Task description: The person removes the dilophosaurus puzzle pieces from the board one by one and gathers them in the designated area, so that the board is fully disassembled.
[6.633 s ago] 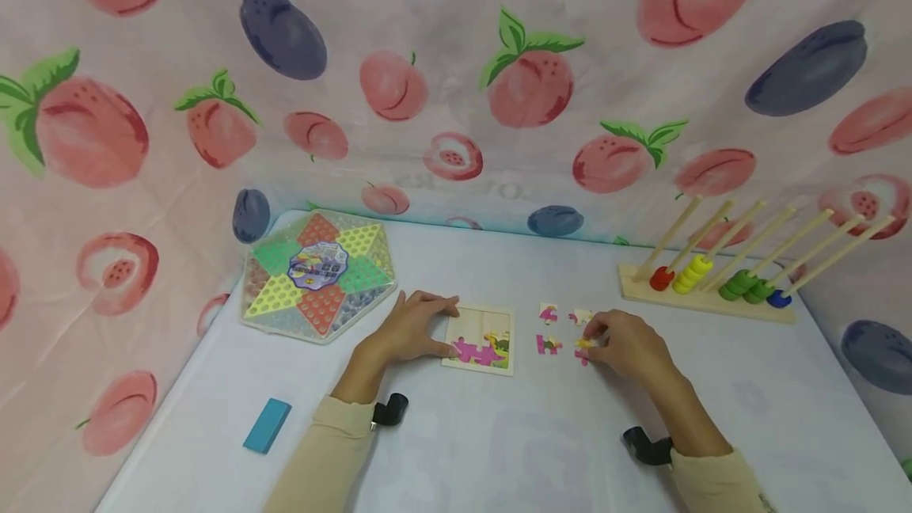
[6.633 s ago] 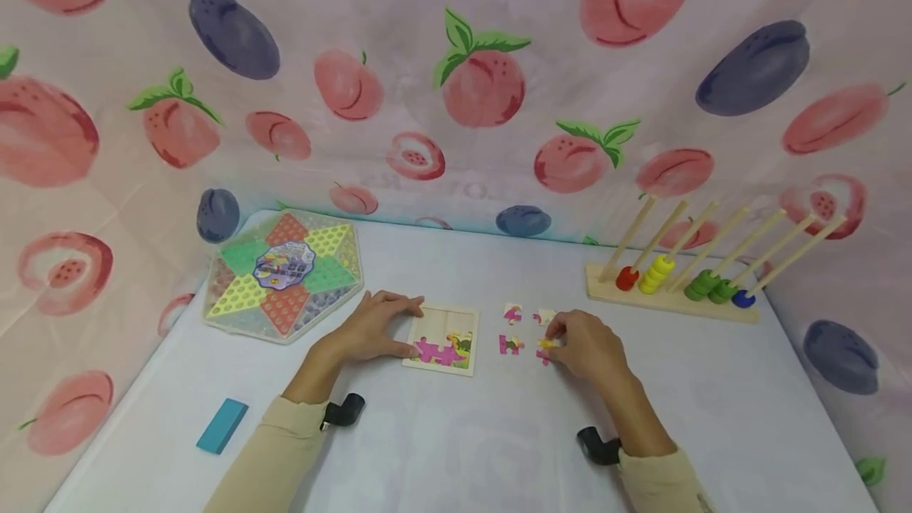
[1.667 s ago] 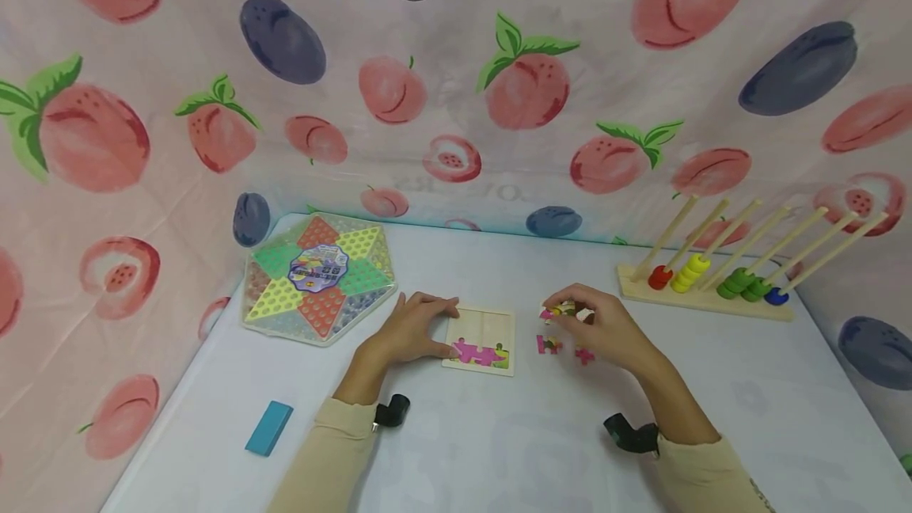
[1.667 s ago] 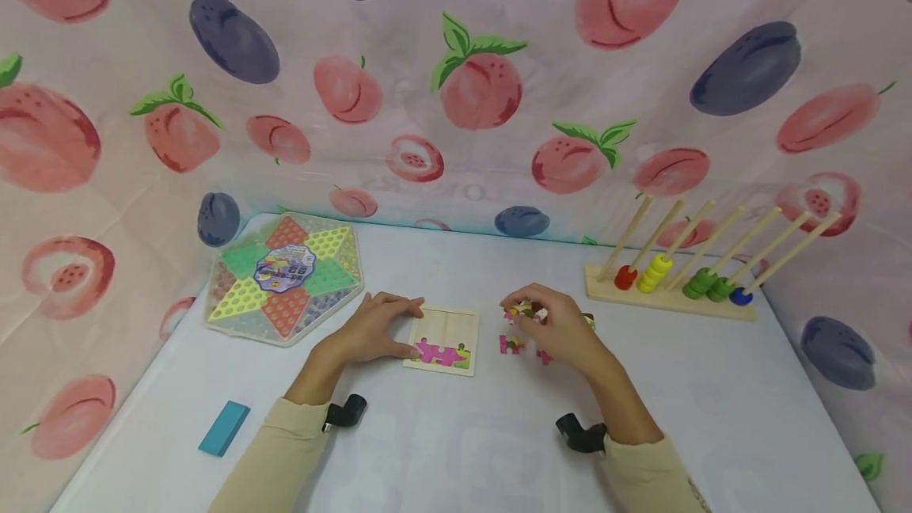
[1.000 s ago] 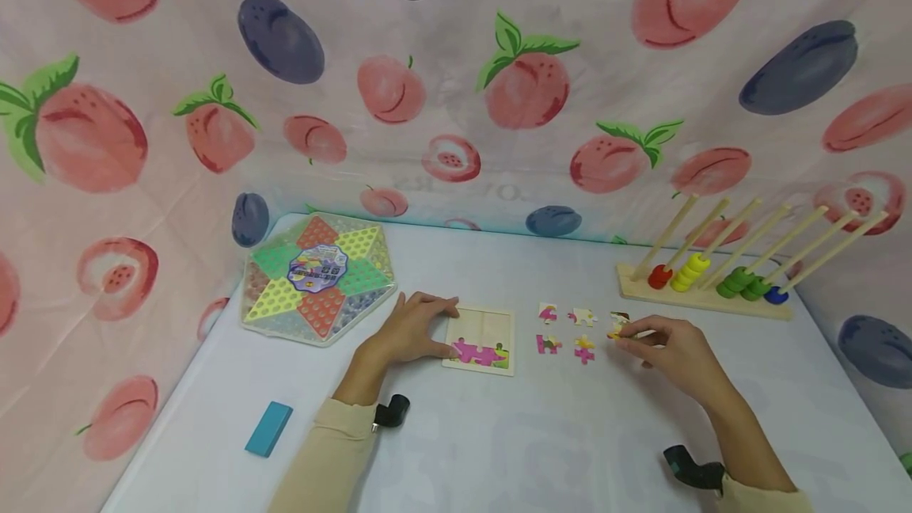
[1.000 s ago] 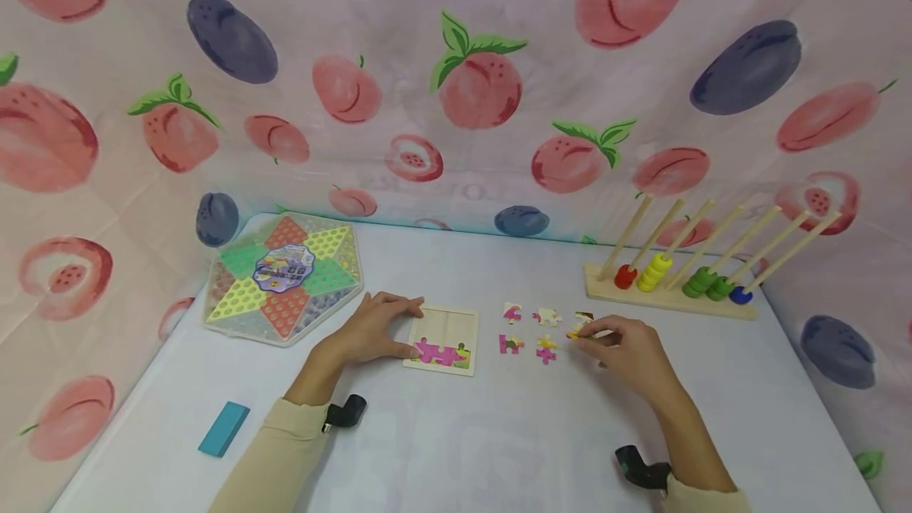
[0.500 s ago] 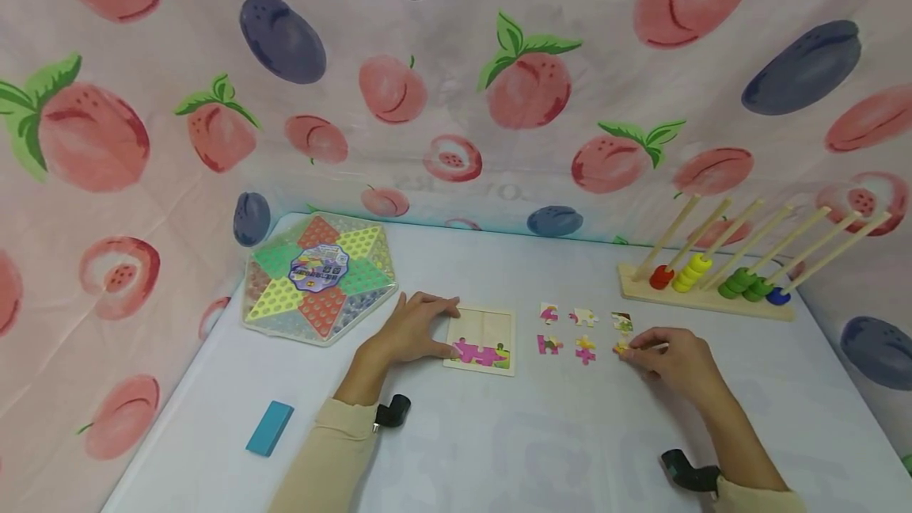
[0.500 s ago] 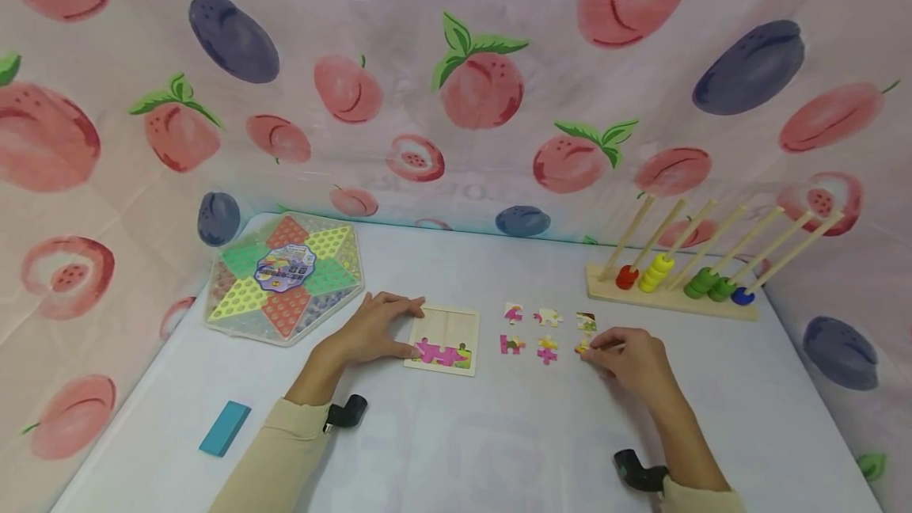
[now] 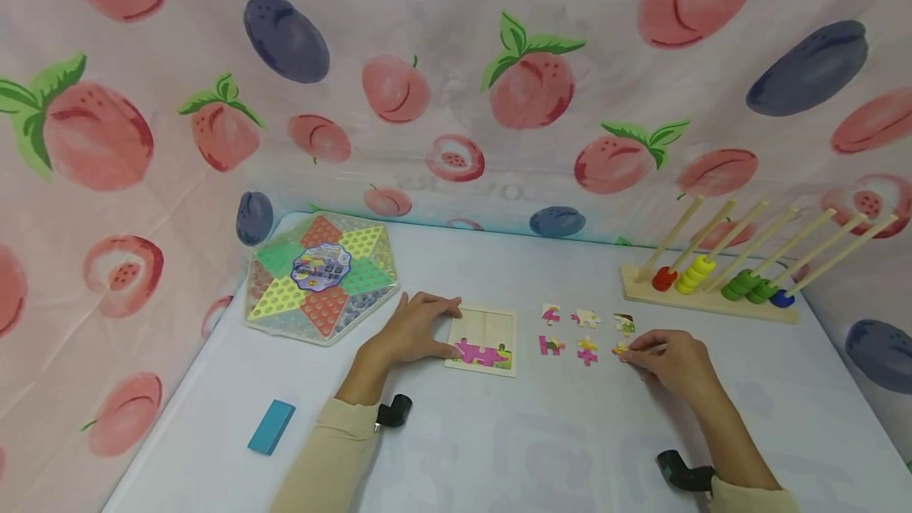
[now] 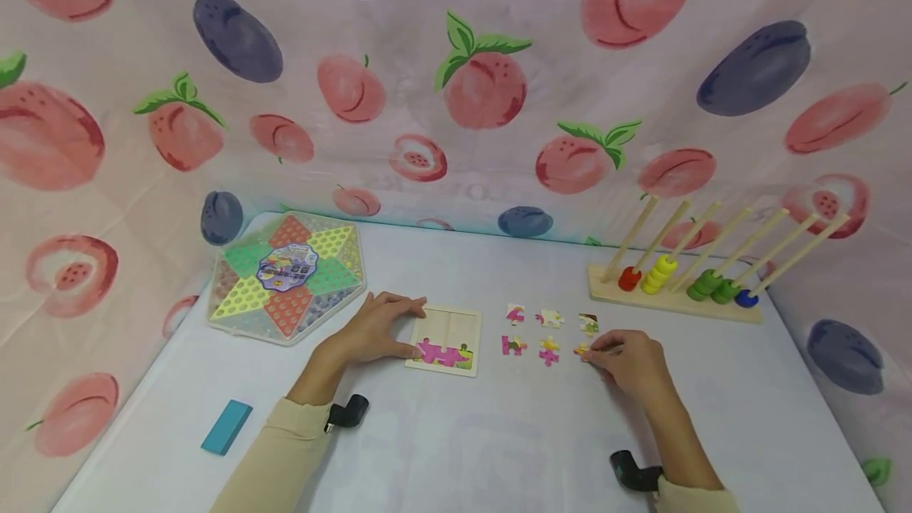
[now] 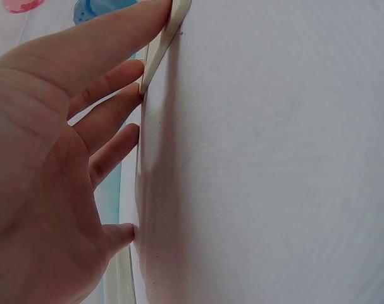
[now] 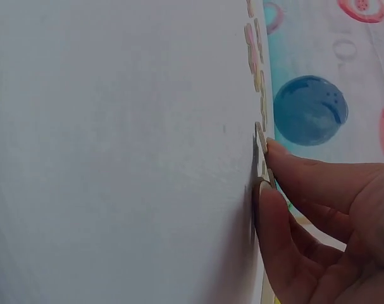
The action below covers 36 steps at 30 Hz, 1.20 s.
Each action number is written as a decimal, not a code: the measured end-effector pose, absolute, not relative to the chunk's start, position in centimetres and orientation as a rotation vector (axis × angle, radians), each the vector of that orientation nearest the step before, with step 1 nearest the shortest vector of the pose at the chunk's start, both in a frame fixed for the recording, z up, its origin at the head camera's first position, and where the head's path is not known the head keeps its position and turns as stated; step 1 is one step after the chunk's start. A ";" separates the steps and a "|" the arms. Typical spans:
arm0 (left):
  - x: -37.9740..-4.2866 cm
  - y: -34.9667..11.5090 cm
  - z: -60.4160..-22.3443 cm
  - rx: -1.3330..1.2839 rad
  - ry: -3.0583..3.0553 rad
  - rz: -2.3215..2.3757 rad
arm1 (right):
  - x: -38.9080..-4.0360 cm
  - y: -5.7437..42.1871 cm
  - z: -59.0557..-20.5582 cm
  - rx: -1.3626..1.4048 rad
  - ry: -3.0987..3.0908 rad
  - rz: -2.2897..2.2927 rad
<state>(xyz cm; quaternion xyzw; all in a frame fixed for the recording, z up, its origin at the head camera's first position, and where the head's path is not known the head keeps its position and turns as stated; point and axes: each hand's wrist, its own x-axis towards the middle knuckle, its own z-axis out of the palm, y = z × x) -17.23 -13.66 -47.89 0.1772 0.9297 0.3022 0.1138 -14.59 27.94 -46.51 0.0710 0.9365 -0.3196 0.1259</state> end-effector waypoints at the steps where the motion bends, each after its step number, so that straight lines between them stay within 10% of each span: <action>1: -17.2 -13.7 -47.9 0.518 2.726 0.888 | -14.6 27.9 -46.5 0.213 2.727 -0.929; 36: -17.5 -14.1 -47.5 0.563 2.686 0.816 | -15.2 27.3 -45.5 0.223 2.744 -0.652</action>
